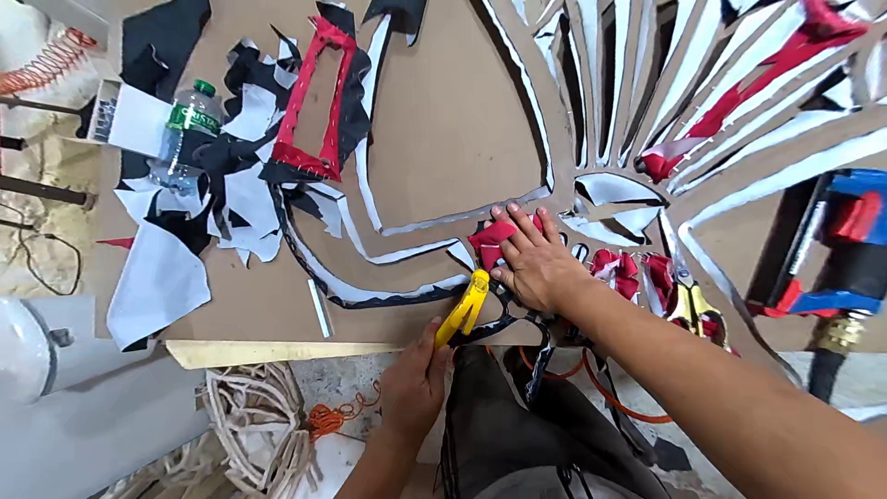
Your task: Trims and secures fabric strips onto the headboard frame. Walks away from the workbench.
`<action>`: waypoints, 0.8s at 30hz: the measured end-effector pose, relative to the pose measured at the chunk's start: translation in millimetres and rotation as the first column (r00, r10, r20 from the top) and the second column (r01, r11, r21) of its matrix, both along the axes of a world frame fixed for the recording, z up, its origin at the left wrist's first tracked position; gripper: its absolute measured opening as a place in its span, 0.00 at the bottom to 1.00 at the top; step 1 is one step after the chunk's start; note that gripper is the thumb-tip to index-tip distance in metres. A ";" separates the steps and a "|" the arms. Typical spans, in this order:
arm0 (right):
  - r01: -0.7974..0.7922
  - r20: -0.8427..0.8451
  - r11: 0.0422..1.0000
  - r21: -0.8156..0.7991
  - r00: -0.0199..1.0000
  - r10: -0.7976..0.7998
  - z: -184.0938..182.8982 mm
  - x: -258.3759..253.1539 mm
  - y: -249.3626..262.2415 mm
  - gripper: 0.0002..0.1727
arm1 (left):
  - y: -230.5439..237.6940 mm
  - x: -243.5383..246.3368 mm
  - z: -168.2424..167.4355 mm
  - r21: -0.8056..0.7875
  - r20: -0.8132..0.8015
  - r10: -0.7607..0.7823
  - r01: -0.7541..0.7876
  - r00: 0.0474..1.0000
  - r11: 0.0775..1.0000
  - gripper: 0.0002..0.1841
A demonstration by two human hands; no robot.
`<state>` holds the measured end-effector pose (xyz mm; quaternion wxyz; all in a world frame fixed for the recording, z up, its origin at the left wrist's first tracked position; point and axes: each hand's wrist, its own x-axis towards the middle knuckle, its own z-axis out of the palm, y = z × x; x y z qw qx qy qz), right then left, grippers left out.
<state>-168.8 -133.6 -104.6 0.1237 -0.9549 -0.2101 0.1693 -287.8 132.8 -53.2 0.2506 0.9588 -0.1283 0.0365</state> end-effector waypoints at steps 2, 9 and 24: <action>0.002 -0.003 1.000 -0.010 1.000 -0.002 0.4 -1.3 -1.0 0.43 | 2.0 -2.0 -6.9 0.018 -0.035 0.002 -0.001 0.999 1.000 0.27; 0.000 -0.017 1.000 0.011 1.000 0.000 2.9 -3.0 1.8 0.42 | 5.2 2.1 -11.4 0.089 -0.099 -0.007 0.016 0.995 0.996 0.25; 0.648 -0.202 0.665 0.372 0.756 -0.623 66.5 -86.0 46.8 0.19 | 34.0 140.6 27.7 0.363 -0.197 0.149 -0.069 0.969 0.929 0.20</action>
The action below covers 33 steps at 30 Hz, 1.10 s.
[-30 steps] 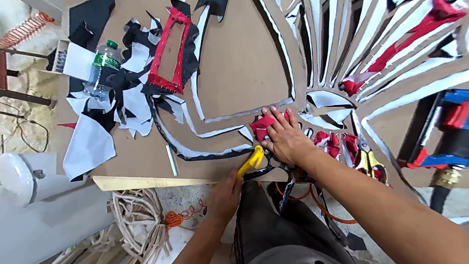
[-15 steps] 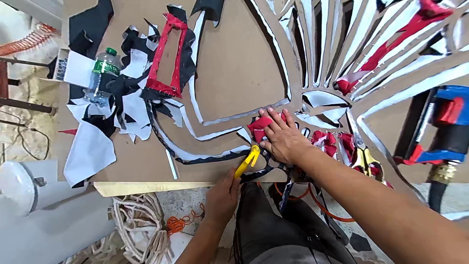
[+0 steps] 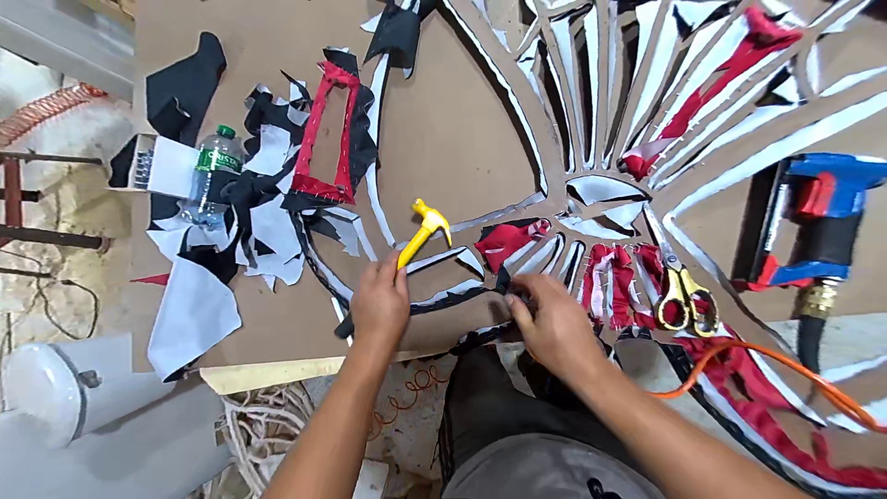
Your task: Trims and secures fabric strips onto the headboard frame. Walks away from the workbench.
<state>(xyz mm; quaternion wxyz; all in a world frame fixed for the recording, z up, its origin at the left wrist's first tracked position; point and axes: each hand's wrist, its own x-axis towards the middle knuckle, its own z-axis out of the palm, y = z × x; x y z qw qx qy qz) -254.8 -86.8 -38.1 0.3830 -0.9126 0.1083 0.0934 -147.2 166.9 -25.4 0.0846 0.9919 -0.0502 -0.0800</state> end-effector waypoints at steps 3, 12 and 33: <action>0.449 -0.499 0.783 0.429 0.841 -0.209 7.8 -12.5 35.4 0.17 | -24.6 26.5 -2.3 -0.025 -0.008 -0.214 0.214 0.977 0.977 0.27; 0.803 -0.687 -0.110 0.585 0.420 -0.593 -20.6 23.6 104.1 0.19 | -84.6 78.3 -35.2 -0.168 -0.283 -0.564 0.539 0.776 0.826 0.56; 0.534 -0.604 -0.432 0.727 0.196 -0.773 -42.4 49.0 136.2 0.14 | -125.0 153.9 -41.4 -0.508 -0.851 -0.501 -0.005 0.158 0.861 0.22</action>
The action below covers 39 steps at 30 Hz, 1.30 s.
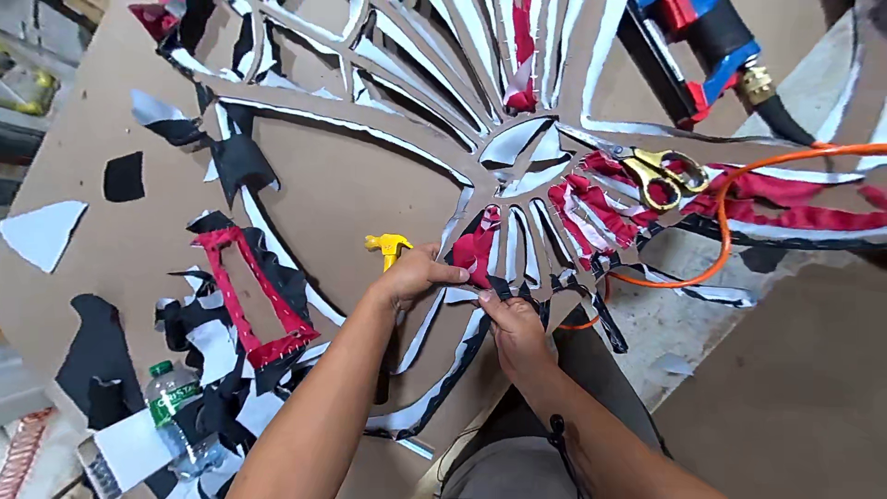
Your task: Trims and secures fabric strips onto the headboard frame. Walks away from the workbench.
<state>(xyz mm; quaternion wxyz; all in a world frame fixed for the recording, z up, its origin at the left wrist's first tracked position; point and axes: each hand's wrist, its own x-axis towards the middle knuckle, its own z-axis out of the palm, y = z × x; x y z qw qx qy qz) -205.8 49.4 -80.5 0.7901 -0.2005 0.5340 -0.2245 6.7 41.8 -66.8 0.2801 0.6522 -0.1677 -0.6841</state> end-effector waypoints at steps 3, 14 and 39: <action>-0.068 -0.145 0.998 0.009 0.987 0.069 1.4 2.1 -0.6 0.15 | -10.1 -1.5 -1.1 0.032 -0.003 0.029 -0.029 1.000 0.999 0.15; -0.103 -0.175 0.994 0.021 0.979 0.105 3.3 4.9 -3.4 0.15 | -17.9 -14.0 -6.5 0.118 0.079 0.156 -0.165 0.985 0.979 0.16; -0.549 -0.587 0.833 -0.074 0.699 0.408 38.1 39.3 -121.8 0.30 | -7.3 -0.9 6.7 0.068 -0.033 0.008 -0.006 0.999 0.998 0.14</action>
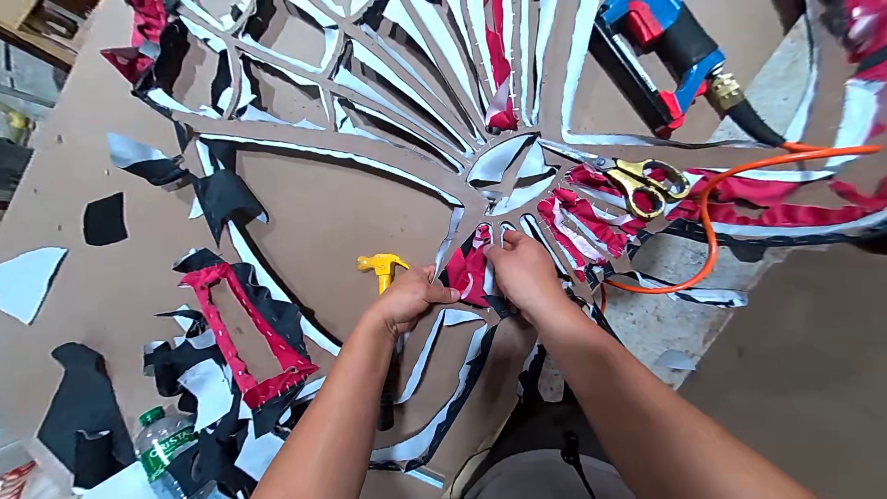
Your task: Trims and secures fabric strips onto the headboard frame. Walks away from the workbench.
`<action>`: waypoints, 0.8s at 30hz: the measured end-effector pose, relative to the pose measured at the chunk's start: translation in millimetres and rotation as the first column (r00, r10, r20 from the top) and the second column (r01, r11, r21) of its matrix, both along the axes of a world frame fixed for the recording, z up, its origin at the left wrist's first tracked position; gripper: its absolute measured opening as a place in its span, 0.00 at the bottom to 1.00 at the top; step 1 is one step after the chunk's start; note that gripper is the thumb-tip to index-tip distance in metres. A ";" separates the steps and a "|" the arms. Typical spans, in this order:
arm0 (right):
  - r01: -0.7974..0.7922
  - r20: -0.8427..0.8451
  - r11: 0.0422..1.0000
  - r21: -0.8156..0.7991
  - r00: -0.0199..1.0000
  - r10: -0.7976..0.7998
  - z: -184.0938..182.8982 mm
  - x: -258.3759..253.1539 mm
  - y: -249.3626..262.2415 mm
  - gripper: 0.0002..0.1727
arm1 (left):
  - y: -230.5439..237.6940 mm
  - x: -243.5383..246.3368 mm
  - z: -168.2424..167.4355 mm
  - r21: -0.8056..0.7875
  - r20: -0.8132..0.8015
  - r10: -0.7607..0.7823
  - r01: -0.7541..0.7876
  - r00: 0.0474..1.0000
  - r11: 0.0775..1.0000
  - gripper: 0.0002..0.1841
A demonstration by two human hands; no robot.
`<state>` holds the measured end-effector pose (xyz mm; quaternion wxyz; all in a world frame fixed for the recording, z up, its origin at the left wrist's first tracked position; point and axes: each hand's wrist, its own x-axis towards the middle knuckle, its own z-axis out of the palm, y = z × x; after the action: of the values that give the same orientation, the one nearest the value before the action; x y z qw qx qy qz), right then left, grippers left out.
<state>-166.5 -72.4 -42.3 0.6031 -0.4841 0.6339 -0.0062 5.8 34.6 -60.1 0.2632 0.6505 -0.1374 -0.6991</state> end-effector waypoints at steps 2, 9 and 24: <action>0.107 0.003 0.994 0.018 0.994 -0.107 -6.6 12.9 3.8 0.28 | 2.1 1.8 -1.6 -0.016 -0.026 0.012 -0.012 1.000 1.000 0.13; 0.394 0.308 0.906 0.153 0.852 -0.423 -32.0 27.5 10.6 0.17 | 4.6 7.1 4.4 -0.027 -0.065 0.023 -0.025 0.998 0.999 0.14; 0.438 0.221 0.897 0.054 0.871 -0.439 -33.9 38.6 14.3 0.18 | -76.6 -0.7 -16.9 -0.033 0.374 -0.057 0.075 0.926 0.997 0.23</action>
<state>-127.9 -58.1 -76.2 0.6551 -0.3231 0.6538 -0.1975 5.2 -42.0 -77.0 0.2238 0.7599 -0.2228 -0.5681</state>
